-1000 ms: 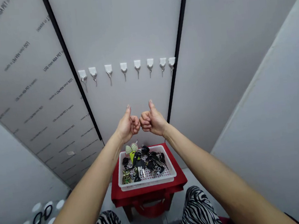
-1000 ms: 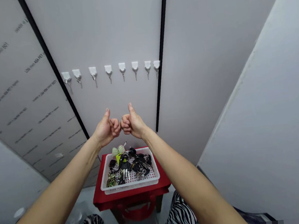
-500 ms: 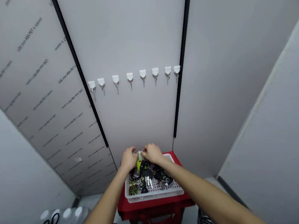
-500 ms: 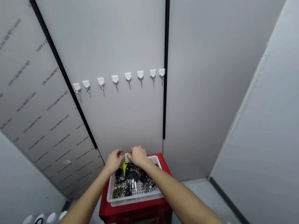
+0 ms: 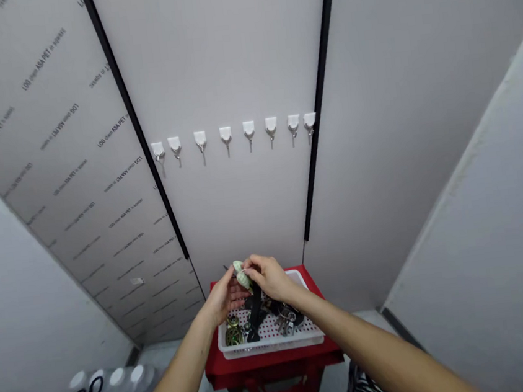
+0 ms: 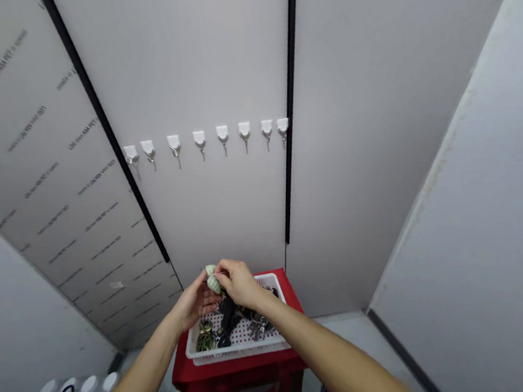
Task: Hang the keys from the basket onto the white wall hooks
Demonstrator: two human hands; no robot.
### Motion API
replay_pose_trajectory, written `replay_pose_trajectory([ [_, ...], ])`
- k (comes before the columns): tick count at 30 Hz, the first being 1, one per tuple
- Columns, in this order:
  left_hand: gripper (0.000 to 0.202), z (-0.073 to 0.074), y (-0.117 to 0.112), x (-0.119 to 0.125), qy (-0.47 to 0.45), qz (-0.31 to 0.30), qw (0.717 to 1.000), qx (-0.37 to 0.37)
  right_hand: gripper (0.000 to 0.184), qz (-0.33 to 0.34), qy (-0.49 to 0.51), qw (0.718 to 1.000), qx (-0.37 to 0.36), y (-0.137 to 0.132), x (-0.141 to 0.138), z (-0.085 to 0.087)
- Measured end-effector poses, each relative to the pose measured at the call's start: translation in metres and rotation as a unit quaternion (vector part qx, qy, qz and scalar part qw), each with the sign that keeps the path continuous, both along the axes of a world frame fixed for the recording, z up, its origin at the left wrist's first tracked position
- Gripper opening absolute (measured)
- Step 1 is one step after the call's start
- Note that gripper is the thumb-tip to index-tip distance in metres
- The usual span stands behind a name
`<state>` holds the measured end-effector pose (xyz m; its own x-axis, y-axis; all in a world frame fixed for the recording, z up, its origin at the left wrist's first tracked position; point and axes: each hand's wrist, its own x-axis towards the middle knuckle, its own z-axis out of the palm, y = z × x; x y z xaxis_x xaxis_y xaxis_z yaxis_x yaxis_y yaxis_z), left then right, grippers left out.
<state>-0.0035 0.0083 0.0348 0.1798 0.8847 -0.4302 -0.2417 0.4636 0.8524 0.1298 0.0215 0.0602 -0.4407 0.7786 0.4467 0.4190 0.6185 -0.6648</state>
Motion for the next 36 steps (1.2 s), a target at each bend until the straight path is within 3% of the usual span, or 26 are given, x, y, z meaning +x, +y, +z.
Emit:
replay_pose_trajectory([
  [4, 0.022, -0.005, -0.005, 0.006, -0.101, 0.042, 0.994, 0.007, 0.007, 0.062, -0.001, 0.997, 0.035, -0.014, 0.005, -0.012],
  [9, 0.012, -0.015, -0.014, 0.011, -0.133, 0.063, 0.988, 0.047, 0.009, 0.110, 0.007, 0.993, 0.040, -0.026, 0.011, -0.023],
  [11, 0.015, -0.015, -0.017, 0.012, -0.120, 0.067, 0.988, 0.065, 0.009, 0.053, 0.037, 0.998, 0.020, -0.023, 0.013, -0.022],
  [15, 0.013, -0.010, -0.016, 0.012, -0.111, 0.065, 0.986, 0.103, 0.014, -0.142, 0.101, 0.983, -0.064, -0.004, 0.014, -0.023],
  [17, 0.009, -0.009, -0.015, 0.014, -0.100, 0.067, 0.987, 0.104, 0.019, -0.157, 0.125, 0.967, -0.156, 0.002, 0.011, -0.029],
  [19, 0.005, -0.011, -0.013, 0.016, -0.088, 0.076, 0.989, 0.094, 0.023, -0.125, 0.141, 0.951, -0.245, 0.003, 0.006, -0.038],
  [21, 0.004, -0.015, -0.012, 0.016, -0.101, 0.110, 0.985, 0.089, 0.024, -0.117, 0.143, 0.945, -0.272, 0.001, 0.004, -0.047],
  [26, 0.009, -0.017, -0.012, 0.007, -0.170, 0.213, 0.958, 0.089, 0.025, -0.157, 0.016, 0.963, -0.218, 0.001, 0.016, -0.057],
  [29, 0.012, -0.015, -0.012, 0.002, -0.189, 0.249, 0.948, 0.065, 0.027, -0.058, -0.078, 0.968, -0.231, 0.000, 0.021, -0.059],
  [31, 0.015, -0.013, -0.013, 0.001, -0.201, 0.269, 0.941, 0.050, 0.035, -0.002, -0.126, 0.974, -0.186, -0.003, 0.018, -0.061],
  [33, 0.016, -0.011, -0.013, 0.000, -0.213, 0.280, 0.935, 0.044, 0.034, -0.019, -0.163, 0.978, -0.129, -0.007, 0.012, -0.062],
  [36, 0.018, -0.006, -0.013, -0.003, -0.227, 0.290, 0.929, 0.042, 0.030, -0.074, -0.164, 0.979, -0.100, -0.011, 0.001, -0.063],
])
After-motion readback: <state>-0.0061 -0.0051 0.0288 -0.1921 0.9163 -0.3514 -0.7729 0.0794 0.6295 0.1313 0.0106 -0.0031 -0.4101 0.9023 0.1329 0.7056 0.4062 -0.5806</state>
